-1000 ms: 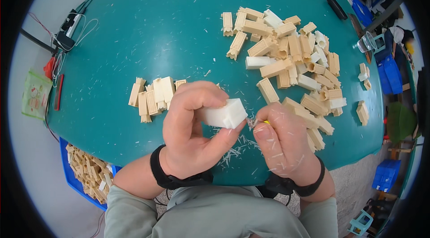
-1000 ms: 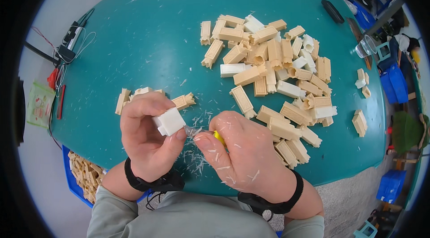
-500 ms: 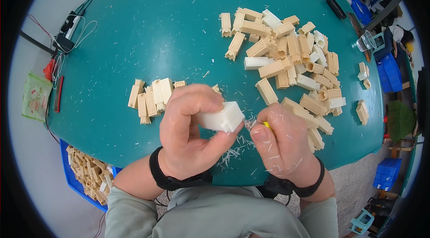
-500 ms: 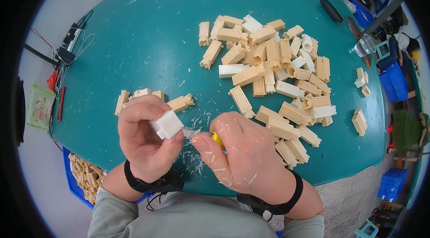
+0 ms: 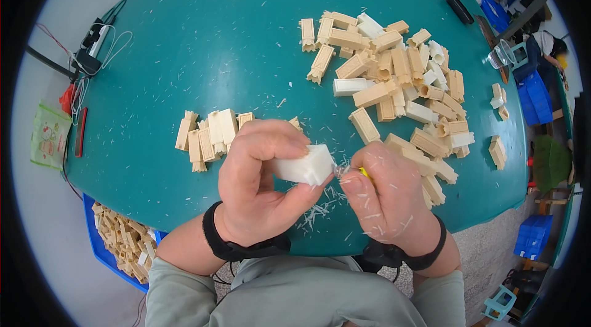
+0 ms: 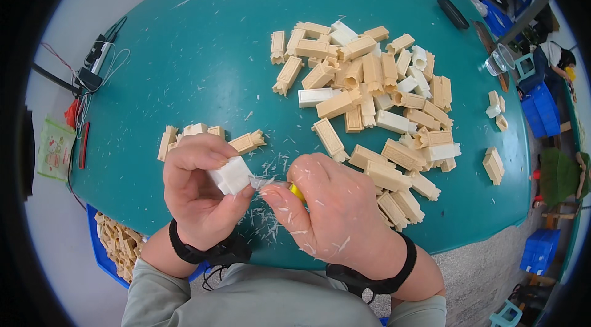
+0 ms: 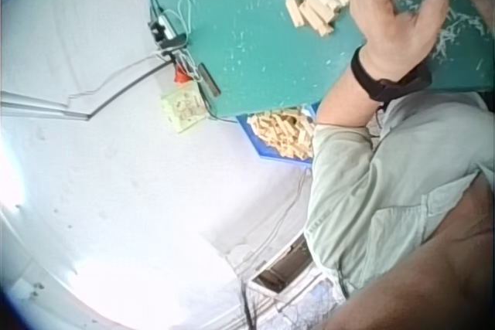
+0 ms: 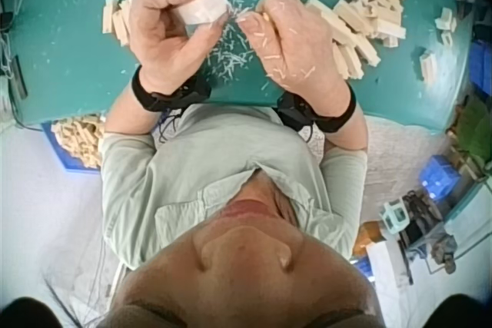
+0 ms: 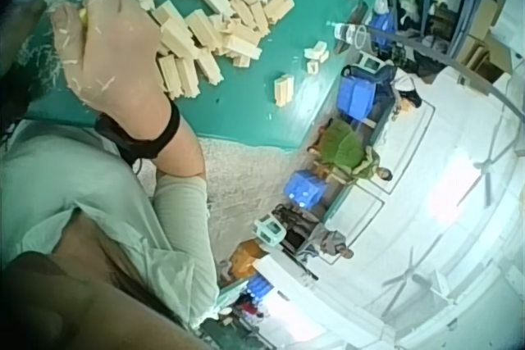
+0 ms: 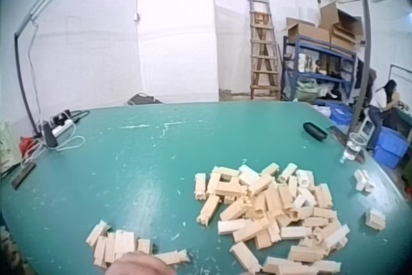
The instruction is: The person carves small rectangular wooden blocks using a yellow utility knife. They hold the blocks in their left hand and shave off thin layers of wood with the knife in their right hand, creating wood shavings that fall onto the green table. The person processes multiple blocks sequentially, rotating them to work on different sides.
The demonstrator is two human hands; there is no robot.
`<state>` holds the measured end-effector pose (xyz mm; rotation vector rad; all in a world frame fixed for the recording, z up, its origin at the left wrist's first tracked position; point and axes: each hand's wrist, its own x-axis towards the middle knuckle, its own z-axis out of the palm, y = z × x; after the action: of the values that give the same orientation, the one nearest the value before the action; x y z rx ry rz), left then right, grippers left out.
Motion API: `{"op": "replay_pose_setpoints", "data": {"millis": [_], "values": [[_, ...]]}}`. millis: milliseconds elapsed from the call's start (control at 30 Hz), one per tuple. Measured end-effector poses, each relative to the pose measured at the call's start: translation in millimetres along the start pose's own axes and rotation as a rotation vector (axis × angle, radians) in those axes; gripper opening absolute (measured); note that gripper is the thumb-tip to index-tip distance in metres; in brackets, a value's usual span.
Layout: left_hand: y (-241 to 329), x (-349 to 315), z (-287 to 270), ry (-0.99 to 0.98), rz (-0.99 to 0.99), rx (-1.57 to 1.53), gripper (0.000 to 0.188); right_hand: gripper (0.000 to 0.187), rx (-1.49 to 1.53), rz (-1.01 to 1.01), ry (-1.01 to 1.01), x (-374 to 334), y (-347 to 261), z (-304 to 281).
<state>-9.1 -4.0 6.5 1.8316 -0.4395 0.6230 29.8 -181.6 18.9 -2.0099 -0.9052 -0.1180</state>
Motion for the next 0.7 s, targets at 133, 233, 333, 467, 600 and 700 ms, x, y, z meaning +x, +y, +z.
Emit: {"op": "replay_pose_setpoints", "data": {"millis": [133, 233, 333, 467, 600, 700], "values": [[-2.2, -1.1, -0.7, -0.040, -0.001, -0.062, 0.038, 0.023, 0.012, 0.000, 0.010, -0.5, -1.1, 0.2], [-3.1, 0.7, -2.7, -0.081, -0.002, -0.072, 0.037, 0.023, -0.003, -0.017, 0.020, -0.7, -0.3, -0.6], [0.6, 2.4, -1.4, -0.193, 0.045, -0.048, 0.033, 0.022, -0.015, -0.006, 0.035, 0.3, 6.3, -1.5], [11.4, 4.8, 3.6, -0.328, -0.003, -0.218, 0.033, 0.020, 0.046, 0.090, 0.049, 4.5, 9.0, -4.5], [2.2, 6.6, -6.1, -0.210, -0.209, -0.378, 0.034, 0.019, 0.099, 0.025, 0.006, 3.6, 1.7, -15.3], [2.1, 9.7, -9.8, -0.203, -0.206, -0.372, 0.034, 0.022, 0.106, -0.015, -0.038, 3.1, 0.4, -15.7]]}}
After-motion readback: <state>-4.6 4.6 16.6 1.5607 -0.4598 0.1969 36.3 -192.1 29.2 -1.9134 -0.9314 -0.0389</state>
